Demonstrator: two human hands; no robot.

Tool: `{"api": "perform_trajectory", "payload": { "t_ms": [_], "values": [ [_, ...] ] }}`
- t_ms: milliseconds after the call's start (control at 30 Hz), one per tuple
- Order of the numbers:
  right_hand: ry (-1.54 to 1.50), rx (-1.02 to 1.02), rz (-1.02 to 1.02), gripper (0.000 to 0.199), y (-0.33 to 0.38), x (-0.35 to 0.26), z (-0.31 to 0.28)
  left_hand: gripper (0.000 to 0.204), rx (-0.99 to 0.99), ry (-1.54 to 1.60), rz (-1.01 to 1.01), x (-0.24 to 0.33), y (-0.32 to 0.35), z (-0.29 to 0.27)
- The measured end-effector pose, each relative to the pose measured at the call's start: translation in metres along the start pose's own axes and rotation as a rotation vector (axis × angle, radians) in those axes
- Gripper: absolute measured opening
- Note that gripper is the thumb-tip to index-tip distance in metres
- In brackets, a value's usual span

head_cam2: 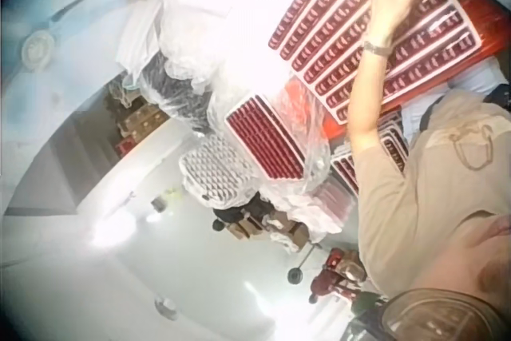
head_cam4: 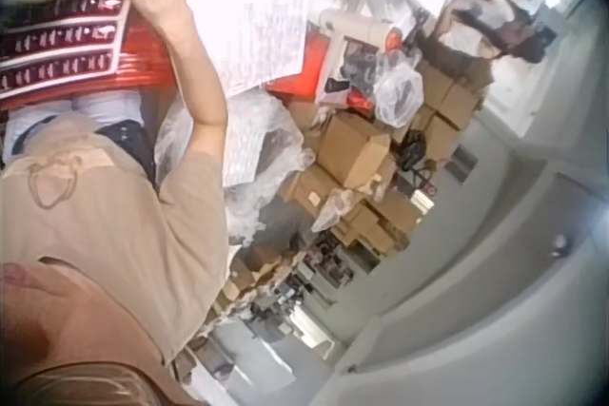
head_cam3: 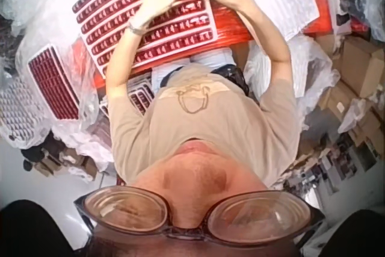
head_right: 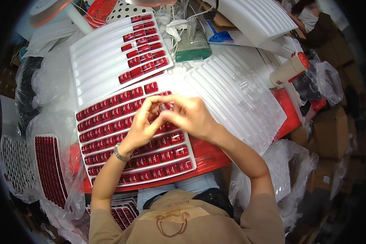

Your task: Sort and organize small red component housings into a white plastic tray and prepare a new tray.

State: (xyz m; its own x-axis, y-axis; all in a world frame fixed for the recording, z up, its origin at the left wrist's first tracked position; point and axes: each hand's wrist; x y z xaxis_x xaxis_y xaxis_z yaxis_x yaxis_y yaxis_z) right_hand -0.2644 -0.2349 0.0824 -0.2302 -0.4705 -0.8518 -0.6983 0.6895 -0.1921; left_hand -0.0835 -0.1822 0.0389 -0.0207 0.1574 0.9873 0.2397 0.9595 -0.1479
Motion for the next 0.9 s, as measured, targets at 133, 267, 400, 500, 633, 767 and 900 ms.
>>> {"api": "perform_trajectory", "payload": {
  "t_ms": [133, 267, 400, 500, 633, 767, 900],
  "values": [
    [-0.123, 0.019, 0.22, 0.04, -0.006, 0.056, -0.045, 0.031, 0.003, 0.541, -0.259, -0.003, 0.012, 0.004],
    [1.201, 0.208, 0.7, 0.031, 0.023, 0.111, -0.107, 0.01, 0.341, -0.464, 0.01, -0.002, -0.014, -0.022],
    [1.173, 0.212, 0.564, 0.031, 0.051, 0.16, -0.117, 0.022, 0.198, -1.096, 0.196, -0.02, -0.045, -0.012],
    [0.944, 0.376, 0.385, 0.029, 0.052, 0.141, -0.121, 0.027, 0.042, -1.209, 0.141, -0.02, -0.044, -0.013],
    [-0.264, 0.523, 0.313, 0.02, 0.024, 0.084, -0.09, 0.031, 0.127, -1.085, 0.249, -0.011, -0.03, -0.011],
    [-0.628, 0.174, 0.181, 0.024, 0.005, 0.021, -0.024, 0.035, 0.245, -0.397, 0.254, 0.007, -0.01, 0.009],
    [-1.187, 0.078, 0.324, 0.024, 0.008, 0.007, 0.004, 0.039, 0.318, -0.55, 0.345, 0.003, 0.004, 0.016]
  ]
}}
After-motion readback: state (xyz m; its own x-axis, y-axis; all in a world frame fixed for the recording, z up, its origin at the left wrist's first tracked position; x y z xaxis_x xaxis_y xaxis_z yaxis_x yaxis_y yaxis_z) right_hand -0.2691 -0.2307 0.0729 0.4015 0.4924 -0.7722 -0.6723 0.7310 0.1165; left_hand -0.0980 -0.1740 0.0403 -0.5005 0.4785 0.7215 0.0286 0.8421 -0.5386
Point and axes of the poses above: each hand's wrist, its own y-axis away from the middle knuckle, its own z-axis out of the palm, x = y × z, and after that the axes turned 3 degrees about -x, right-handed
